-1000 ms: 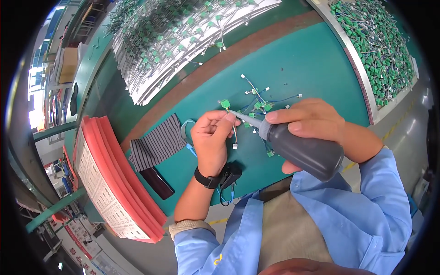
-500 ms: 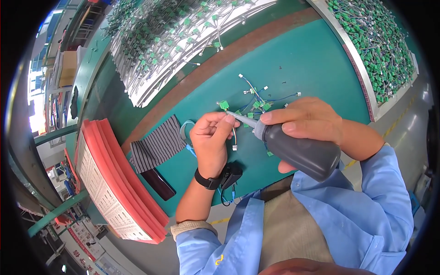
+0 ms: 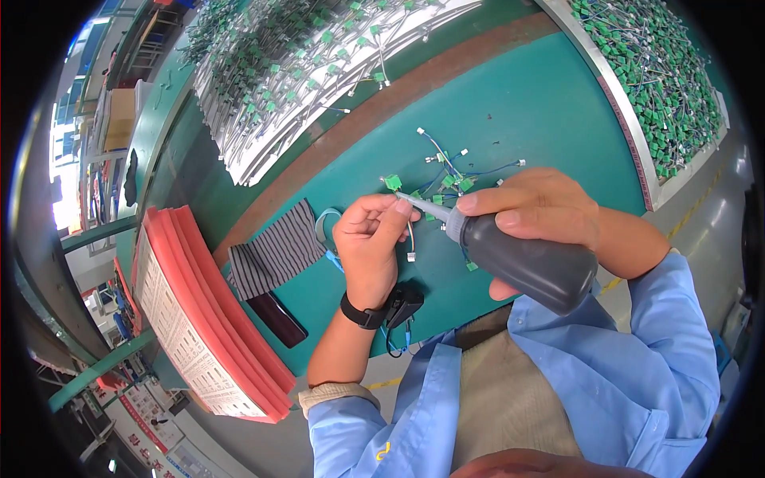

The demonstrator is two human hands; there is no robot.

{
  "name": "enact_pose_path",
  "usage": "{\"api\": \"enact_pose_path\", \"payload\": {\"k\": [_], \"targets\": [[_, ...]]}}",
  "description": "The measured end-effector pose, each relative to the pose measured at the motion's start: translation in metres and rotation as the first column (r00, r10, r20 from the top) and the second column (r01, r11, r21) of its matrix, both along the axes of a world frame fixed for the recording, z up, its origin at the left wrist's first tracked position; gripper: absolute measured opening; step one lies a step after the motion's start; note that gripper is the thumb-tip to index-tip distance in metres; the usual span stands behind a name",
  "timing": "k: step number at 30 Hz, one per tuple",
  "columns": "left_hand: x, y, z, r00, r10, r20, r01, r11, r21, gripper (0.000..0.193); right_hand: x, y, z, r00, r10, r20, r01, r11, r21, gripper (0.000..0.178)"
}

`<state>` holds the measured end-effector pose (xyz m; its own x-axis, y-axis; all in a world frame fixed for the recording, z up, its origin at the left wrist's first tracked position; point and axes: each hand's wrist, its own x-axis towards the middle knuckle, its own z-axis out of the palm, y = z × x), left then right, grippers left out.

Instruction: The person picks up a wire assembly, applies liquid from a squeeze bottle to the connector, and sets it down. They then pick up a cloth to wipe the tip of the bottle before repeating the process.

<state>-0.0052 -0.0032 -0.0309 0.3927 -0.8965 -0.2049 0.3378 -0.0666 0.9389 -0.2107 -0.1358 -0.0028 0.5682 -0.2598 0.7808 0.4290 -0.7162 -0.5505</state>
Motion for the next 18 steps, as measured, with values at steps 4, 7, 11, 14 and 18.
{"api": "enact_pose_path", "payload": {"k": [4, 7, 11, 14, 18], "targets": [[0.0001, 0.0000, 0.0004, 1.000, -0.001, -0.002, 0.001, 1.000, 0.002, 0.009, 0.0001, 0.0007, 0.0005, 1.000, 0.000, 0.003, 0.000, 1.000, 0.001, 0.082], [0.0006, 0.0001, 0.0006, 1.000, -0.008, 0.011, 0.008, 1.000, 0.011, 0.009, -0.0004, 0.0004, -0.0003, 1.000, -0.007, 0.006, 0.007, 1.000, 0.008, 0.082], [0.0011, 0.0008, 0.0006, 1.000, -0.012, -0.021, 0.012, 1.000, 0.003, 0.009, -0.0009, 0.0007, -0.0011, 1.000, -0.002, 0.009, 0.002, 1.000, 0.004, 0.081], [0.0016, 0.0010, 0.0009, 0.999, -0.015, -0.047, 0.015, 1.000, -0.005, 0.010, -0.0012, 0.0005, -0.0028, 0.999, -0.014, 0.031, 0.013, 1.000, 0.013, 0.078], [0.0008, 0.0005, 0.0001, 0.998, -0.013, -0.054, 0.012, 1.000, -0.012, 0.010, -0.0014, 0.0000, -0.0013, 0.999, -0.023, 0.025, 0.022, 1.000, 0.008, 0.077]]}}
